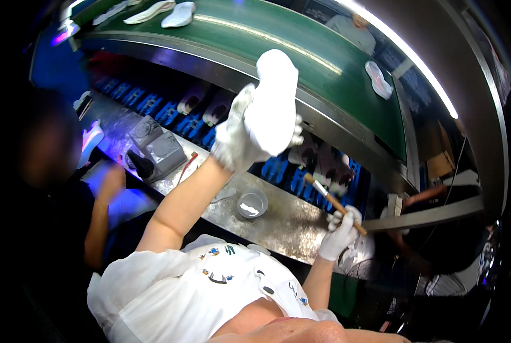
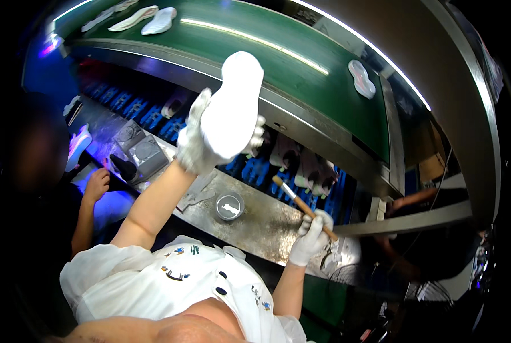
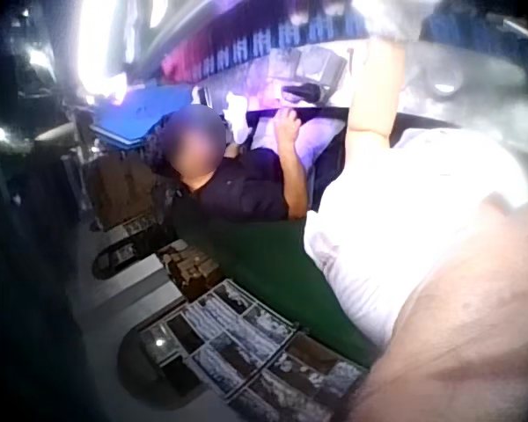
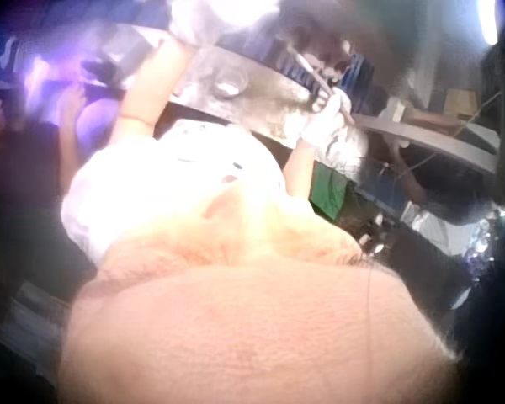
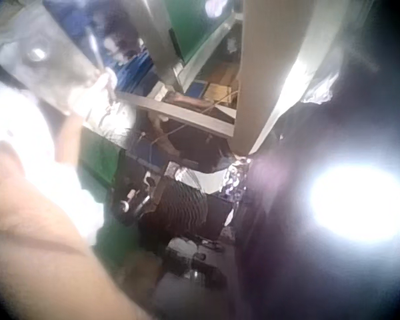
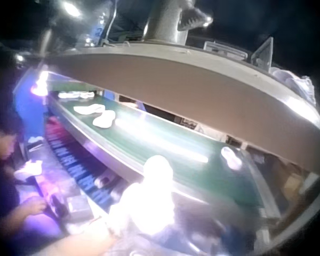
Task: The person repeatedly picks up white slip-on shoes from a conveyor belt, applies a substance to the soles and sides using a brush, and places them back on the belt. The process is continuous and repetitive, with the person handling each shoe individually.
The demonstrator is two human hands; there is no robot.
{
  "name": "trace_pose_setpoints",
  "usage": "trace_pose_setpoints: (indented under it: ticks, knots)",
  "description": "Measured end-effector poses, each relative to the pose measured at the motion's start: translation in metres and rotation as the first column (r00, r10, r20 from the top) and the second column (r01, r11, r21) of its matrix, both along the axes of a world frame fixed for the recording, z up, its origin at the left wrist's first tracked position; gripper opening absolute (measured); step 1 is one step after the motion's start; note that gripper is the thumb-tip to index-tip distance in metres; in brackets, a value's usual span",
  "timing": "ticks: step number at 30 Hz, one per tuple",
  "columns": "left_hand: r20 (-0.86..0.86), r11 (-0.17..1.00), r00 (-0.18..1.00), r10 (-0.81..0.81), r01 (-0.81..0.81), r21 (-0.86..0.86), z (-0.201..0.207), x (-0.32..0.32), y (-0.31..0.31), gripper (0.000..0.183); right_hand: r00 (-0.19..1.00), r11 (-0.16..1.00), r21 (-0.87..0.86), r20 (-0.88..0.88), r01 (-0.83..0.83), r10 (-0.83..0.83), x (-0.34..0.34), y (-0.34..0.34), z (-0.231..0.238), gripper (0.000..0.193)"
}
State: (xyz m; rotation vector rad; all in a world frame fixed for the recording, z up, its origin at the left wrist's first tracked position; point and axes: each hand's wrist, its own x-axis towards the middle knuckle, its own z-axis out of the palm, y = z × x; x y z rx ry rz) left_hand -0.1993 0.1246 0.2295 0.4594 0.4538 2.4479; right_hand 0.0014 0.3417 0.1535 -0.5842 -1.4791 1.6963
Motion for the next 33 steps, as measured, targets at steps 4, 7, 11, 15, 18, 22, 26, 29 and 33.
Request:
trace_pose_setpoints:
  ticks: [4, 7, 11, 15, 18, 22, 26, 29, 33]
  knots:
    - [0.030, 0.967, 1.000, 0.004, 0.004, -0.253, -0.036, 0.052, -0.012, 0.084, 0.994, 0.987, 0.150, -0.083, -0.054, 0.067, -0.015, 0.009, 0.045, 0.018]
    - [0.023, 0.956, 1.000, 0.003, 0.004, -0.294, -0.051, 0.072, -0.014, 0.082, 0.980, 0.956, 0.263, -0.114, -0.129, 0.163, -0.031, 0.002, 0.070, 0.018]
    - [0.014, 0.944, 0.999, 0.033, -0.026, -0.329, -0.053, 0.082, -0.013, 0.078, 0.960, 0.912, 0.348, -0.094, -0.216, 0.263, -0.045, -0.008, 0.085, 0.017]
    - [0.048, 0.935, 0.999, 0.024, -0.005, -0.355, -0.055, 0.085, -0.013, 0.081, 0.951, 0.885, 0.389, -0.060, -0.258, 0.304, -0.054, -0.012, 0.083, 0.016]
    - [-0.006, 0.934, 0.999, 0.032, -0.032, -0.357, -0.063, 0.087, -0.012, 0.084, 0.960, 0.872, 0.422, -0.015, -0.246, 0.278, -0.057, -0.014, 0.082, 0.015]
    - [-0.027, 0.928, 0.999, 0.036, -0.043, -0.369, -0.073, 0.093, -0.011, 0.085, 0.956, 0.827, 0.490, 0.051, -0.275, 0.287, -0.056, -0.015, 0.091, 0.016]
    - [-0.033, 0.905, 0.999, -0.001, -0.013, -0.425, -0.076, 0.095, -0.013, 0.084, 0.943, 0.806, 0.493, 0.121, -0.328, 0.309, -0.058, -0.014, 0.104, 0.015]
    - [-0.006, 0.903, 0.999, -0.040, 0.033, -0.429, -0.077, 0.097, -0.013, 0.083, 0.943, 0.791, 0.515, 0.143, -0.330, 0.301, -0.063, -0.010, 0.113, 0.010]
    - [-0.020, 0.906, 1.000, -0.022, 0.011, -0.423, -0.080, 0.102, -0.013, 0.083, 0.951, 0.767, 0.562, 0.184, -0.308, 0.247, -0.070, -0.008, 0.121, 0.012]
